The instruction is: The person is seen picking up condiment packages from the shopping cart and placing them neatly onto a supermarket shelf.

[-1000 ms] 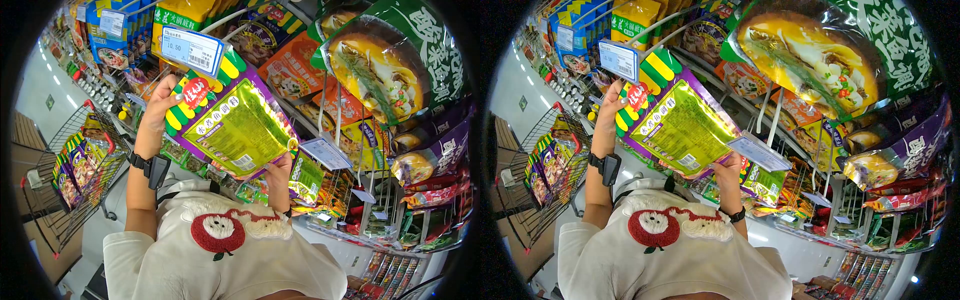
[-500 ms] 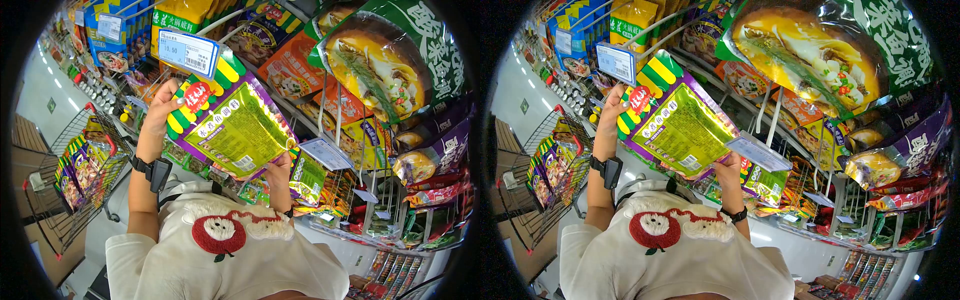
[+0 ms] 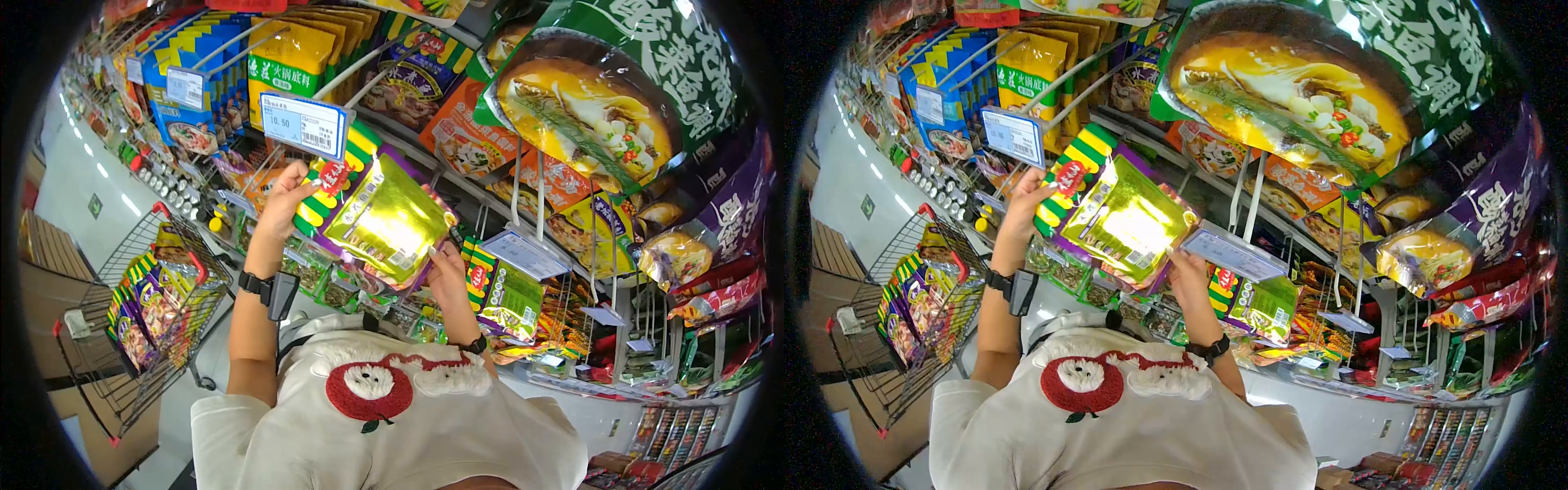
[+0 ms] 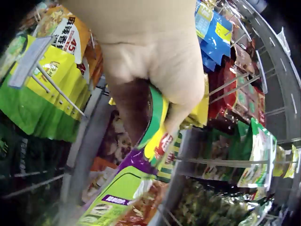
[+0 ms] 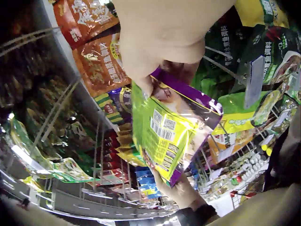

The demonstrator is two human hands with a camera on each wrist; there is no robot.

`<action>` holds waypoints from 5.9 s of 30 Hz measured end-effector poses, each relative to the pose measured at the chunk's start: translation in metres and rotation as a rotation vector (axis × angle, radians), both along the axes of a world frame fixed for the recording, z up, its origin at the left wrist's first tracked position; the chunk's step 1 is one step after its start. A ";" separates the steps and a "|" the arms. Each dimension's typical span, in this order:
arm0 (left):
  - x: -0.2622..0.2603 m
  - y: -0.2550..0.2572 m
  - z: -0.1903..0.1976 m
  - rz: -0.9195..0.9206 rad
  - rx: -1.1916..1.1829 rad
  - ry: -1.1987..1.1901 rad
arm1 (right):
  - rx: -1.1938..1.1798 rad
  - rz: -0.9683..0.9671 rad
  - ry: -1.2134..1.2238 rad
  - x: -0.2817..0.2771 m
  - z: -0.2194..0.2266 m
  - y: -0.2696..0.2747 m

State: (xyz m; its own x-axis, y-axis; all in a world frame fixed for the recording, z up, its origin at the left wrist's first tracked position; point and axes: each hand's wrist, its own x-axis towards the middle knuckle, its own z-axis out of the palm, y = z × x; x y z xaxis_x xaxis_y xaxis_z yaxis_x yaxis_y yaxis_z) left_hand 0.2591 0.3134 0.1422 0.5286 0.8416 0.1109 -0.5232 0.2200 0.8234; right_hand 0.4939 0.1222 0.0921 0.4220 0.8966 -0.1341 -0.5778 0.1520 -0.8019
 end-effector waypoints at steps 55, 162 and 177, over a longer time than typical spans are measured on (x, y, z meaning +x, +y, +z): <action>-0.076 -0.074 -0.104 0.478 0.368 0.691 | -0.292 -0.519 -1.176 -0.123 -0.041 -0.050; -0.504 -0.098 0.034 0.187 -0.048 0.039 | -0.079 1.424 0.912 -0.573 0.000 0.070; -0.321 -0.181 0.042 -0.079 0.092 -0.028 | -0.124 1.012 0.653 -0.385 0.014 -0.076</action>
State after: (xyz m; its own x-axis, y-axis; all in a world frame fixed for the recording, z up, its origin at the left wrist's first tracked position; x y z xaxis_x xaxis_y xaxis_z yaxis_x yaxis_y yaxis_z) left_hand -0.0619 0.1323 0.1839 0.5885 0.7830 0.2013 -0.5300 0.1856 0.8275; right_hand 0.1092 0.0466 0.1064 -0.6423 0.7477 -0.1682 -0.6920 -0.6602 -0.2920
